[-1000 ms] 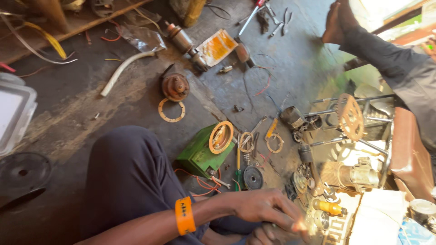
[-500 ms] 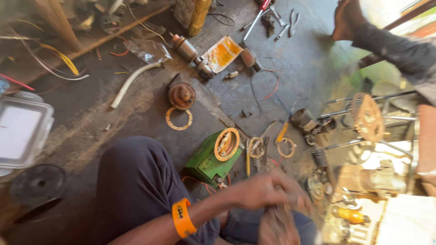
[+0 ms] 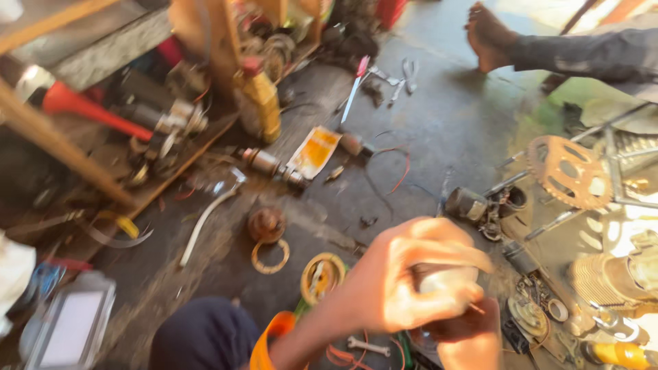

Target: The person sits on the floor and disassembles a motor component using a screwdriver and wrench. They remove screws, separate the housing, and clean internal parts with a cloth. The person then reassembles the component and places it on a green battery.

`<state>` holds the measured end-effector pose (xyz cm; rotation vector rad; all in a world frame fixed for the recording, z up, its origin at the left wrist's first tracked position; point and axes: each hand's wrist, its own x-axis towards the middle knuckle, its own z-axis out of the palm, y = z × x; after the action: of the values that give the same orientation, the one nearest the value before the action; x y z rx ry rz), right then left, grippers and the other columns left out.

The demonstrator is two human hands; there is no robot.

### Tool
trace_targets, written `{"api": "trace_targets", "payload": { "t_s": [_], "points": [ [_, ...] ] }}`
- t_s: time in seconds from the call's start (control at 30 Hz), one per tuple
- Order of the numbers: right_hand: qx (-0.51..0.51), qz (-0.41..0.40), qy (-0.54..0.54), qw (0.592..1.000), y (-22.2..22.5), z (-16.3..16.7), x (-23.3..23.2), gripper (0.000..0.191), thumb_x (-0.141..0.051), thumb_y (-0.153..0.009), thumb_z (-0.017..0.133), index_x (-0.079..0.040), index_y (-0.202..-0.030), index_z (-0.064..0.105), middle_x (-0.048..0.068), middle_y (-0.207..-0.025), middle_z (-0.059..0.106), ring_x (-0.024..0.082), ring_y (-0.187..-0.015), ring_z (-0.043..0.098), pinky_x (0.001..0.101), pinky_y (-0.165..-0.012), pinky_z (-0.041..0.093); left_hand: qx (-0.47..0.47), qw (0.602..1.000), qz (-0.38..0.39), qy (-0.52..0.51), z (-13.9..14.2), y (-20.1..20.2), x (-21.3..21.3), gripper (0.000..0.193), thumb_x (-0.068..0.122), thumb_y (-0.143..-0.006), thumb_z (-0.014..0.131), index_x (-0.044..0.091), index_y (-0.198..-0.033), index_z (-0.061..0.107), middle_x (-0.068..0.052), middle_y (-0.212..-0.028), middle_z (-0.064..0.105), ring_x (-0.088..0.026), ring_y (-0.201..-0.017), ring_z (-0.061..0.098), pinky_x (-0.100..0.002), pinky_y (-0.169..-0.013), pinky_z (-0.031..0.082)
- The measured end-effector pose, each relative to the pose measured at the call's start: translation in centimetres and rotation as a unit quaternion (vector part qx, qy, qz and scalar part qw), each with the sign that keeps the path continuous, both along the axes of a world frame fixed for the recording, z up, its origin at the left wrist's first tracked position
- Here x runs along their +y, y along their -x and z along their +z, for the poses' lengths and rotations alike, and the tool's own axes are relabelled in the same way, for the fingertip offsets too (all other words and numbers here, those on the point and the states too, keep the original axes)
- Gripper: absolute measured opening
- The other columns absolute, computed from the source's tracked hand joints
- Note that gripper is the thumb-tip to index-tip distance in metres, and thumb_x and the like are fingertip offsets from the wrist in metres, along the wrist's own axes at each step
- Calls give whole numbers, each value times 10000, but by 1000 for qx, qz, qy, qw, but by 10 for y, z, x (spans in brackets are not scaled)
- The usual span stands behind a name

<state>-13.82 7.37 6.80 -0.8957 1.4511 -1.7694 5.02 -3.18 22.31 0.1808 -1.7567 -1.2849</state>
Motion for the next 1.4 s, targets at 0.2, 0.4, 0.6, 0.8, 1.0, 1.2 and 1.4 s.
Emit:
{"api": "trace_targets", "payload": {
  "t_s": [0.2,0.4,0.6,0.8,1.0,1.2,1.4],
  "points": [
    [-72,168,-44,982,-9,13,12,155,-143,-976,701,-14,-940,623,77,-732,630,137,-558,580,309,-492,454,-91,995,-21,-46,-12,11,-1,214,239,-929,734,93,-1082,763,-63,-1107,743,-201,-1055,724,-327,-939,581],
    [-186,297,-6,937,-23,28,14,180,-146,-968,678,-34,-832,640,57,-661,620,103,-514,574,285,-459,442,-41,977,-199,-72,-26,-1,-24,279,288,-961,685,63,-1108,758,-79,-1136,730,-211,-1075,679,-353,-1040,547],
    [317,42,-40,947,-33,20,-13,233,-137,-958,668,-28,-752,654,60,-611,611,94,-482,547,267,-450,405,-193,975,45,-96,-26,12,-13,360,332,-832,693,60,-1050,782,-71,-1040,744,-195,-978,725,-334,-900,564],
    [101,214,51,970,-26,10,0,110,3,-995,576,60,-1080,536,133,-884,640,210,-721,591,320,-613,473,-2,960,-262,-96,-38,-7,-35,307,305,-999,669,33,-1118,748,-94,-1144,714,-176,-1074,635,-281,-1057,503],
    [291,90,-61,950,-35,3,-10,104,-138,-1031,619,-49,-982,643,39,-720,660,90,-532,594,241,-515,457,-211,970,-10,-122,-40,4,-27,350,317,-834,686,57,-1041,794,-109,-1041,756,-217,-996,717,-361,-917,549],
    [-305,133,-90,939,-43,19,-8,157,-95,-962,582,14,-989,692,51,-627,581,106,-442,465,245,-401,375,17,955,-280,-91,-48,-6,-43,344,315,-1014,685,9,-1163,736,-87,-1198,708,-168,-1122,632,-300,-1056,484],
    [262,66,-46,962,-62,59,-7,163,-60,-942,640,14,-1039,749,12,-625,695,70,-483,644,217,-452,512,-19,954,-115,-275,-54,4,-35,372,301,-978,653,-31,-1121,741,-148,-1117,713,-238,-1014,661,-395,-906,552]
  ]
}}
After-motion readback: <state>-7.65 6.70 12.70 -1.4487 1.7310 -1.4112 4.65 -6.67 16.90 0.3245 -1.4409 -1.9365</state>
